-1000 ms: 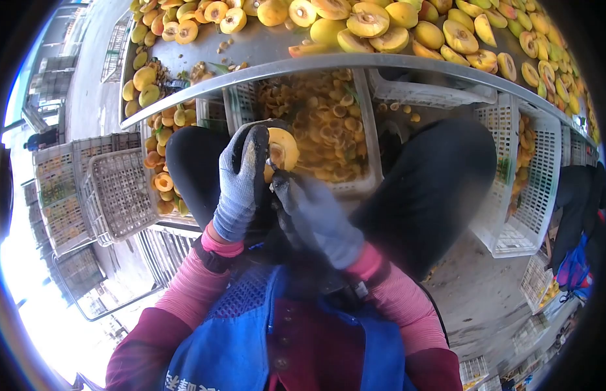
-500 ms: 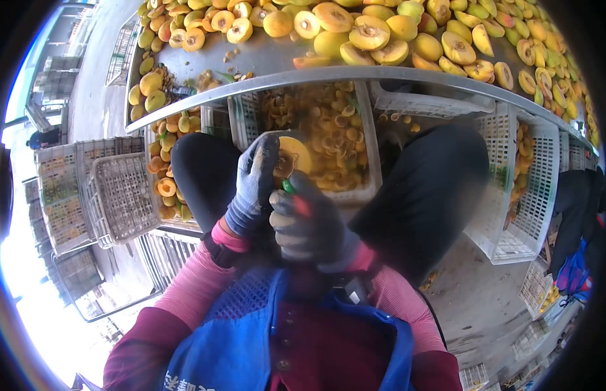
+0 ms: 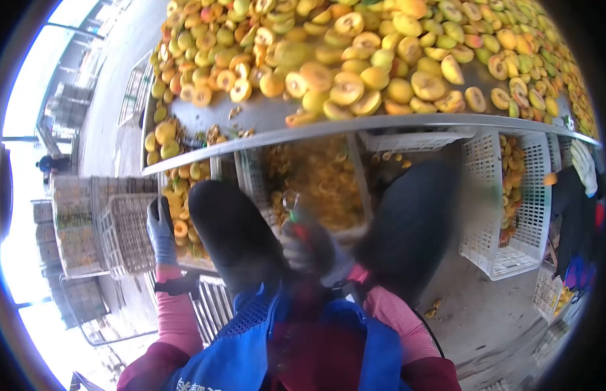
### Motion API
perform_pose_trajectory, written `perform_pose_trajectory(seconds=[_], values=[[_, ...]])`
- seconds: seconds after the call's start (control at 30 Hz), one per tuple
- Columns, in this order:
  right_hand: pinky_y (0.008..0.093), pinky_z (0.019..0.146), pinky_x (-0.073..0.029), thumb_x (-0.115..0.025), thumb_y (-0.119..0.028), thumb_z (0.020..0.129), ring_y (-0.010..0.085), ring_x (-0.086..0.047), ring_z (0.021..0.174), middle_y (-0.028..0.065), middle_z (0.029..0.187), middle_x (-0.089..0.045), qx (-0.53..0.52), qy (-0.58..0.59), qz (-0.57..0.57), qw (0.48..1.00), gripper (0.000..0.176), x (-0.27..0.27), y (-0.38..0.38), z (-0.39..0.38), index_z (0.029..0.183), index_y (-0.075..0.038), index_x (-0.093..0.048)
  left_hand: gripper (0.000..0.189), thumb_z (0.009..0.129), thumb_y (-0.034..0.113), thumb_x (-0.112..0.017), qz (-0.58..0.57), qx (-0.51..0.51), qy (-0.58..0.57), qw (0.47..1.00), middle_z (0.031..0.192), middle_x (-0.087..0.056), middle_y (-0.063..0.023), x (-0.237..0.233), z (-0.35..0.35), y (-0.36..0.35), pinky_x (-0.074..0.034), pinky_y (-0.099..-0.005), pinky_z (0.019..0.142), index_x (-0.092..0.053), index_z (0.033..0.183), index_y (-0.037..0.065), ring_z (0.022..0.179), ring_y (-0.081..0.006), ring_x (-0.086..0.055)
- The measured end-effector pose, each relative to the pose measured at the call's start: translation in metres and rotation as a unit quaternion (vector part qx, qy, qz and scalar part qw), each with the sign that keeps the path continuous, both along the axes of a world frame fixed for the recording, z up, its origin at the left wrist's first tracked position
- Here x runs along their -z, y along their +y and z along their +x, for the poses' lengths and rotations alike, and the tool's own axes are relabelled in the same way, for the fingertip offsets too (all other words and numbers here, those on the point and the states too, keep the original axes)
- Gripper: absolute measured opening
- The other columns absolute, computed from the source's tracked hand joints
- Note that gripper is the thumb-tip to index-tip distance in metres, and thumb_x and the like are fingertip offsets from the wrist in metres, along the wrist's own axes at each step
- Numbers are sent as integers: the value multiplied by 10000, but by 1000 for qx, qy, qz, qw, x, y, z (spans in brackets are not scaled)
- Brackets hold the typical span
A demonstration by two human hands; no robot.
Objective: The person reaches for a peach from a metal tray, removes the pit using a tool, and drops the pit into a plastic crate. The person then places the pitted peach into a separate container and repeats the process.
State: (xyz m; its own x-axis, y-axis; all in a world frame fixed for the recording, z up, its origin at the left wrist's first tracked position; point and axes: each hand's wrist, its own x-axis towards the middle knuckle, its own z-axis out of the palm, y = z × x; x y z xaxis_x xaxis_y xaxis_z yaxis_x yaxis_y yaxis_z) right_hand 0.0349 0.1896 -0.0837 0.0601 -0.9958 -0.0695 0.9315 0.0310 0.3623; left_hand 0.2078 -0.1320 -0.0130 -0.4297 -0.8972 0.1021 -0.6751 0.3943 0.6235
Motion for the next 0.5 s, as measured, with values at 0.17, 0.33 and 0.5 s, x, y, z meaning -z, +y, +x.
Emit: perform_pose_trajectory(seconds=[0.17, 0.33, 0.5], values=[[238, 424, -302, -426, -452, 959, 92, -381, 474, -40, 590, -387, 3, 77, 50, 996, 351, 10, -4, 0, 873, -127, -530, 366, 919, 236, -599, -63, 69, 82, 992, 1002, -626, -131, -17, -95, 36, -474, -279, 777, -565, 1175, -24, 865, -153, -577], [216, 431, -300, -469, -528, 927, 69, -402, 487, -40, 596, -409, 41, 339, 247, 907, 407, 1, -2, -1, 863, -130, -524, 412, 868, 321, -637, -56, 252, -41, 965, 1011, -653, -154, -26, -279, 116, -490, -330, 780, -588, 1156, 32, 878, -262, -650], [231, 435, -354, -462, -521, 930, 82, -423, 459, -11, 608, -445, 59, 303, 302, 902, 440, -20, 13, -22, 903, -89, -541, 618, 815, 447, -625, -188, 412, -199, 869, 1156, -546, -176, 21, -368, 136, -473, -447, 829, -427, 1305, 128, 1012, -353, -592]])
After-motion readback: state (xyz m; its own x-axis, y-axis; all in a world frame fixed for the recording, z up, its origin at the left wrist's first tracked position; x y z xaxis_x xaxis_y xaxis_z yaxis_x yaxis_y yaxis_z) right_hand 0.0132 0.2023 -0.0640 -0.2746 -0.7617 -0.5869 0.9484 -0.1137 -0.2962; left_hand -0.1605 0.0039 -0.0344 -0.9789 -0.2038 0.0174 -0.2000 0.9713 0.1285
